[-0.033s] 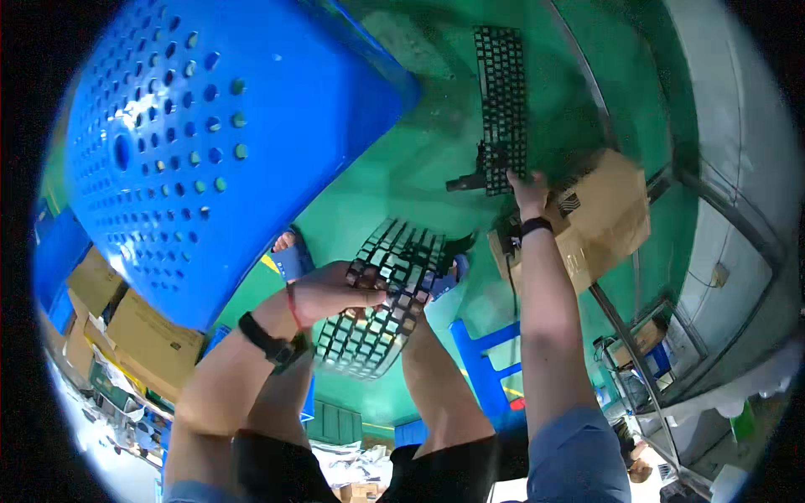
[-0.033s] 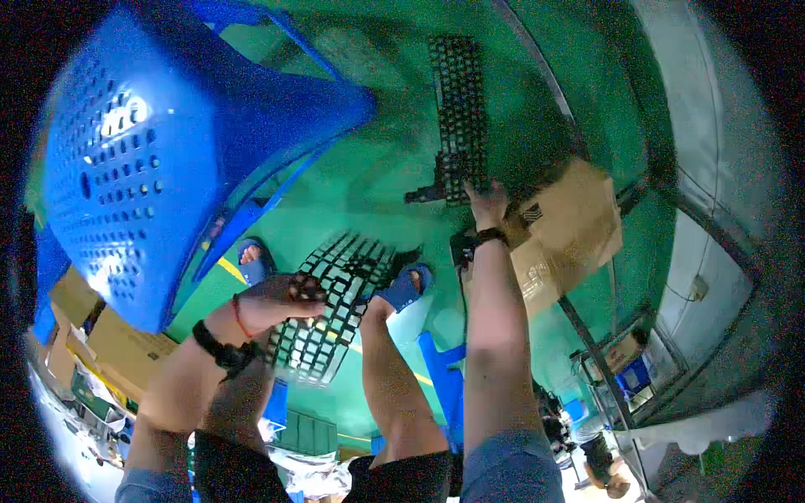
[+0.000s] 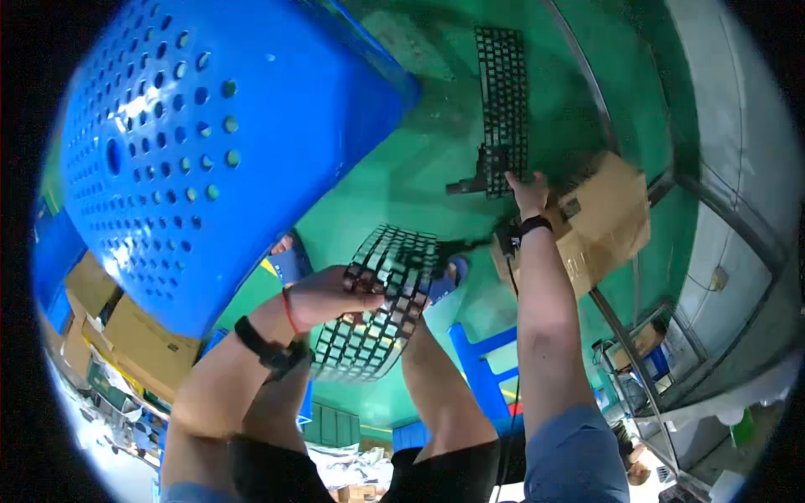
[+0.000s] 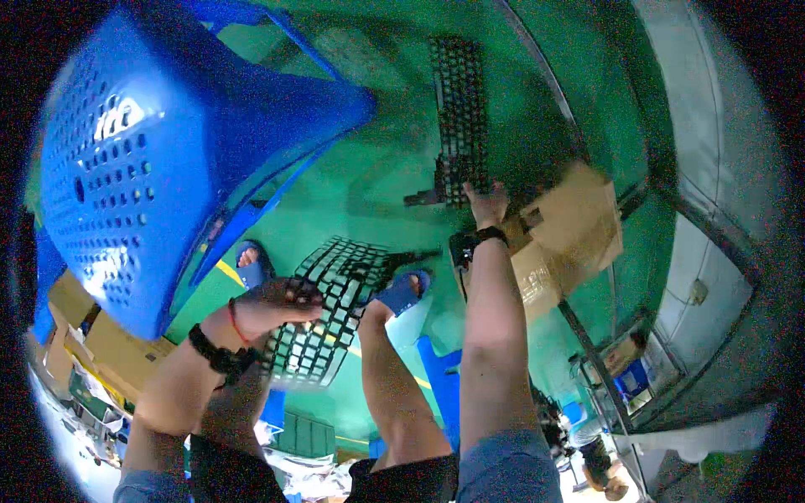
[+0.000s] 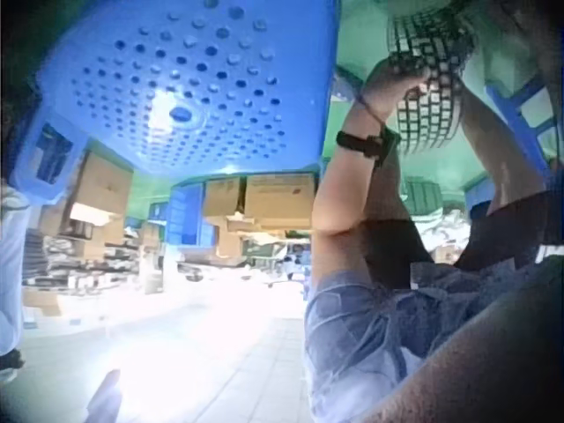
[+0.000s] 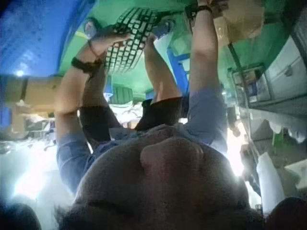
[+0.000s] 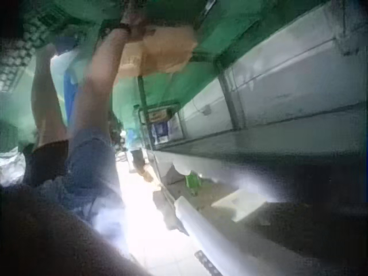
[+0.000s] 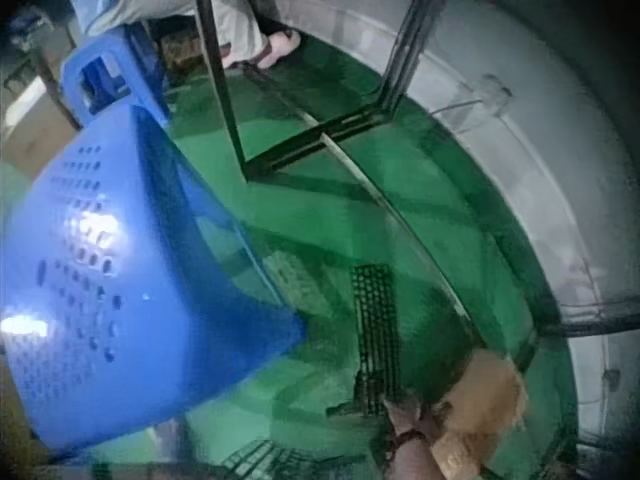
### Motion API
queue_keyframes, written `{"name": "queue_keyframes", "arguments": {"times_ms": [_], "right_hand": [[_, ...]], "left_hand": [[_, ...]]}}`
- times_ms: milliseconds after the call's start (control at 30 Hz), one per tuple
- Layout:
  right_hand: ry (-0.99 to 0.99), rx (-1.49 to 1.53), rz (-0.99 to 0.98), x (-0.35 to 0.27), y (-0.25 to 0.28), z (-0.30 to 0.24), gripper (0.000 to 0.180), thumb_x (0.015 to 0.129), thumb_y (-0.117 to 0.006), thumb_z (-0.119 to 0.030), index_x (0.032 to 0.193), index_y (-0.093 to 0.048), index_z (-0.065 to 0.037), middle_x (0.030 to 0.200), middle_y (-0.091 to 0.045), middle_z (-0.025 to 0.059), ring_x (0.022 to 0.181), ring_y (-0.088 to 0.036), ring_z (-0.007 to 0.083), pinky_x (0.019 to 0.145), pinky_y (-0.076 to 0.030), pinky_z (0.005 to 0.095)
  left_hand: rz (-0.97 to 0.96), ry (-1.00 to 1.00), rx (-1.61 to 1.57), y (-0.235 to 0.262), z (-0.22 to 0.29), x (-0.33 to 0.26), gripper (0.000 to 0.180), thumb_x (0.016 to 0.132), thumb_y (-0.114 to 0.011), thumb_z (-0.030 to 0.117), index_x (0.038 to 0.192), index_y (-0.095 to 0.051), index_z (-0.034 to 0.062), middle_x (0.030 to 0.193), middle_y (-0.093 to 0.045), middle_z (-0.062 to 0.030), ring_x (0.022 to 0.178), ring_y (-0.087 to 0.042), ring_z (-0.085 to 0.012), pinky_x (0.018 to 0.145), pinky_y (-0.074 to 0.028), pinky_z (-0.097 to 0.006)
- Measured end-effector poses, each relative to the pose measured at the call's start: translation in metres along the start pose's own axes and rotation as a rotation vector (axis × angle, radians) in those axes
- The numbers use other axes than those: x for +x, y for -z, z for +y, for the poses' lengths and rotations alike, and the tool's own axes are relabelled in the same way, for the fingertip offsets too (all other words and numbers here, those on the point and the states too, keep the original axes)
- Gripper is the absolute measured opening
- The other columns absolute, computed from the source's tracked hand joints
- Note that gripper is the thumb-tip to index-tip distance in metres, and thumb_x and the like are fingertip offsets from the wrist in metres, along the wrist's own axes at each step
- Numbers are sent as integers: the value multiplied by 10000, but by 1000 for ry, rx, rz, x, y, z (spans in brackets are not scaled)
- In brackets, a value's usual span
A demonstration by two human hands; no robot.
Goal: Assembling layers of flexible keyboard components and circuit sheets.
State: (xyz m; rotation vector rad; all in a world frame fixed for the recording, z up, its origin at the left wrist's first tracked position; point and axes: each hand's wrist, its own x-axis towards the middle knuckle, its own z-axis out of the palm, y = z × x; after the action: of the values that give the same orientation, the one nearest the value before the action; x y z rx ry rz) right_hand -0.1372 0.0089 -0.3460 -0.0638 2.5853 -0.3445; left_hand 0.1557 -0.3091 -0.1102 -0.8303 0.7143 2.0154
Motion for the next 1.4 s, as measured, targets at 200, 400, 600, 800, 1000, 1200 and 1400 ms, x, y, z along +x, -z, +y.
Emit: {"name": "queue_keyframes", "arguments": {"times_ms": [200,400,600,800,1000,1200,1400], "right_hand": [[76,207,143,-5,-34,-1,840,553,-912,-368,1130,-495,78,1023,-639,175,922,-622,299,820,-492,405],[100,259,85,-1,-8,23,492,716,-835,-193,1052,-546,20,949,-617,67,824,-591,155,744,-477,292],[-223,1275,-548,-190,128,-109,455,735,-782,-105,1120,-550,-36,1087,-621,94,994,-579,210,817,-467,347],[-366,839,-765,-262,210,-99,490,704,-763,-61,1141,-540,-67,908,-636,67,871,-640,231,734,-515,359],[-464,1066,-472,-353,286,-150,266,815,-675,0,1064,-588,-36,883,-636,52,783,-635,182,676,-528,306],[-387,1282,-102,-503,356,-170,178,833,-666,2,988,-607,-64,863,-609,-8,755,-573,68,629,-470,224],[-470,1177,-3,-673,377,-101,162,835,-676,-10,982,-607,-17,829,-607,-17,729,-555,64,657,-449,221]], "left_hand": [[-58,-4,42,14,-6,-1,183,860,-714,190,941,-626,52,830,-634,-1,803,-561,-92,748,-464,-274],[-107,-142,163,0,-11,21,179,873,-699,197,907,-626,37,809,-637,-24,787,-565,-98,741,-467,-272],[-15,-30,146,-30,-7,-86,204,849,-725,184,960,-659,26,859,-682,-20,809,-606,-87,741,-481,-258],[-227,-178,56,-74,9,-185,213,828,-746,138,983,-673,10,896,-675,-5,837,-600,-89,771,-490,-254],[-179,-344,-92,-111,47,-274,250,848,-688,110,1060,-622,-6,964,-662,-59,853,-621,-149,780,-515,-323],[-138,-304,187,-212,92,-306,198,883,-625,114,1047,-614,5,934,-662,-50,801,-610,-125,742,-511,-294],[-287,-185,431,-369,60,-282,259,894,-615,63,1143,-576,3,1039,-647,-65,962,-617,-154,834,-511,-318]]}}
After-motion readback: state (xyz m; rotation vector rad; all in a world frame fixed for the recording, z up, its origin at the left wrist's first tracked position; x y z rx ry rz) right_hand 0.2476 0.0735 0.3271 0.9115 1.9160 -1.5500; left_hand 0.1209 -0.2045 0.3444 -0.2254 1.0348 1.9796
